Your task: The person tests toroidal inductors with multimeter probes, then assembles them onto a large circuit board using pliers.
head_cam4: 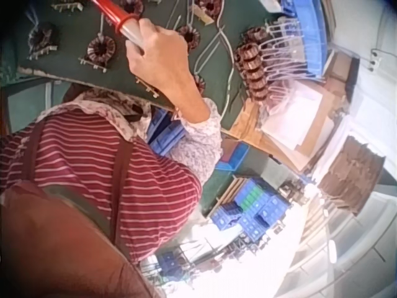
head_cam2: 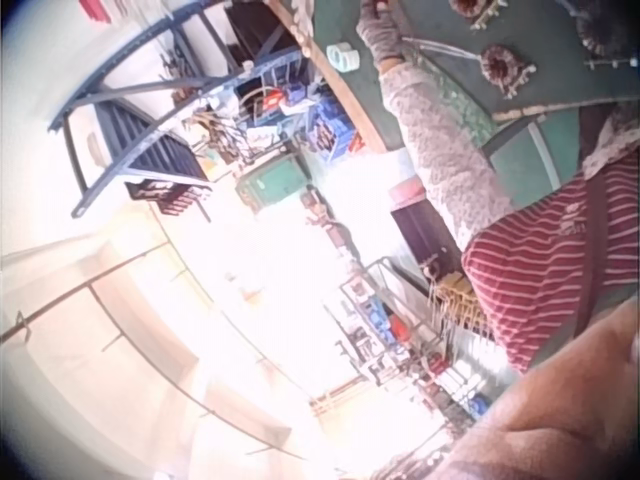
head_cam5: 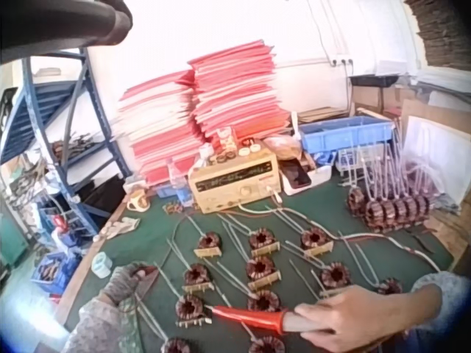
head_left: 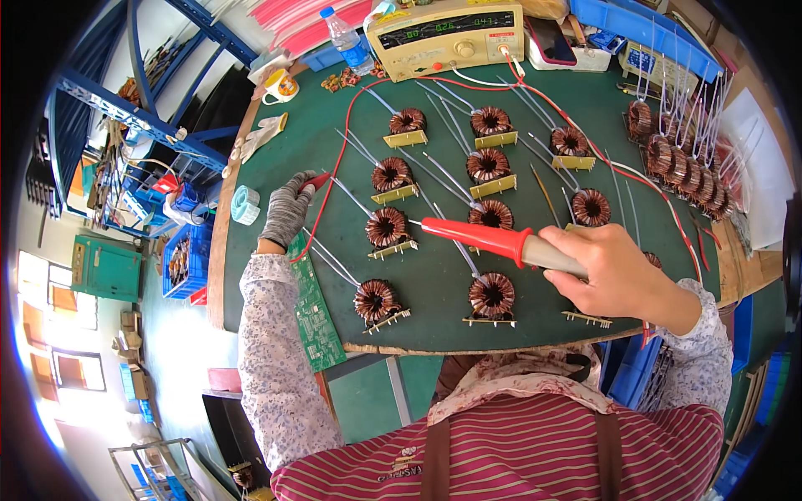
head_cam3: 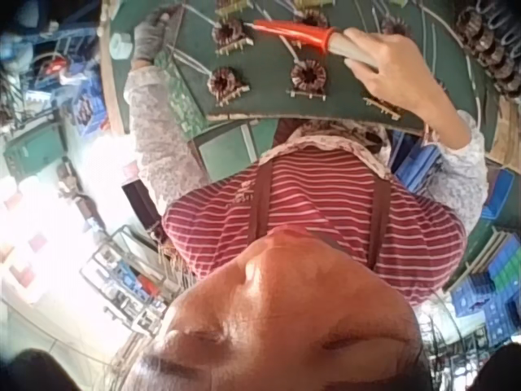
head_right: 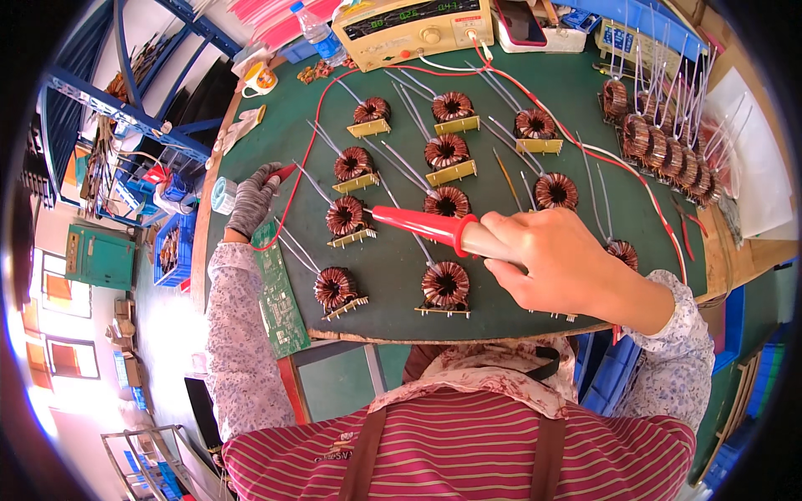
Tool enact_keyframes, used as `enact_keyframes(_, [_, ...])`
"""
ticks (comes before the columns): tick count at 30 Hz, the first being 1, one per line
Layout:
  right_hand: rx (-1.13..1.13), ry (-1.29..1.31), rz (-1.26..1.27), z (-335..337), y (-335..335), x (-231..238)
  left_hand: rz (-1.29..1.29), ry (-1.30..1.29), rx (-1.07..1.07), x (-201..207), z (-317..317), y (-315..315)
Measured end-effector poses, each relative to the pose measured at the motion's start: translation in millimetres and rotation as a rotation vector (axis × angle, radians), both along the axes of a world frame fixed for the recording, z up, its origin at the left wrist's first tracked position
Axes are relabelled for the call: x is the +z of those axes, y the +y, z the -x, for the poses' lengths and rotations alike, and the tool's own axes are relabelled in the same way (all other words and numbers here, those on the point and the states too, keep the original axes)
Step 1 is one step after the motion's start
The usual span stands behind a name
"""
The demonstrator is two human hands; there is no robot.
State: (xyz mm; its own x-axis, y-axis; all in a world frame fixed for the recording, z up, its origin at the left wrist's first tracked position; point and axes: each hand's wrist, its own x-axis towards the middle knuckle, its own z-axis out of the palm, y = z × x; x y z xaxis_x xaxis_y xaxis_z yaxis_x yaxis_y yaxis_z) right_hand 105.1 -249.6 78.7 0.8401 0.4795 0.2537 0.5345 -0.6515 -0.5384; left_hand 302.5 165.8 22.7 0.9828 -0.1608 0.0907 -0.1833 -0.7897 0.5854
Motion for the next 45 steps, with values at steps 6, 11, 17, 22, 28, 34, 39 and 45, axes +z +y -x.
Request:
enact_keyframes(6, [-0.072,0.005,-0.014,-21.0,-0.7,-0.1,0.229,0.065,0.039,0.5,-24.2,-8.1])
enact_keyframes(11, [-0.078,0.061,0.051,-39.4,-4.4,-7.5,0.26,0.143,0.055,-0.7,-56.7,-28.2])
enact_keyframes(17, [-0.067,0.15,0.06,-52.2,2.0,-14.3,0.11,0.122,0.074,-11.0,-84.8,-38.3])
enact_keyframes(22, [-0.017,0.104,0.071,-61.5,-1.3,-28.5,0.144,0.109,0.077,-14.0,-86.8,-36.4])
enact_keyframes(28, [-0.005,0.06,0.085,-67.0,2.5,-33.4,0.109,0.136,0.112,-15.2,-85.2,-30.0])
enact_keyframes(34, [-0.026,0.022,0.074,-66.7,8.1,-29.9,0.177,0.081,0.053,-17.9,-84.4,-34.3])
enact_keyframes(39, [-0.042,0.023,0.111,-65.6,9.3,-31.4,0.183,0.127,0.076,-17.0,-85.1,-36.7])
enact_keyframes(45, [-0.039,0.03,0.092,-65.8,10.6,-30.2,0.254,0.178,0.112,-14.6,-81.1,-38.4])
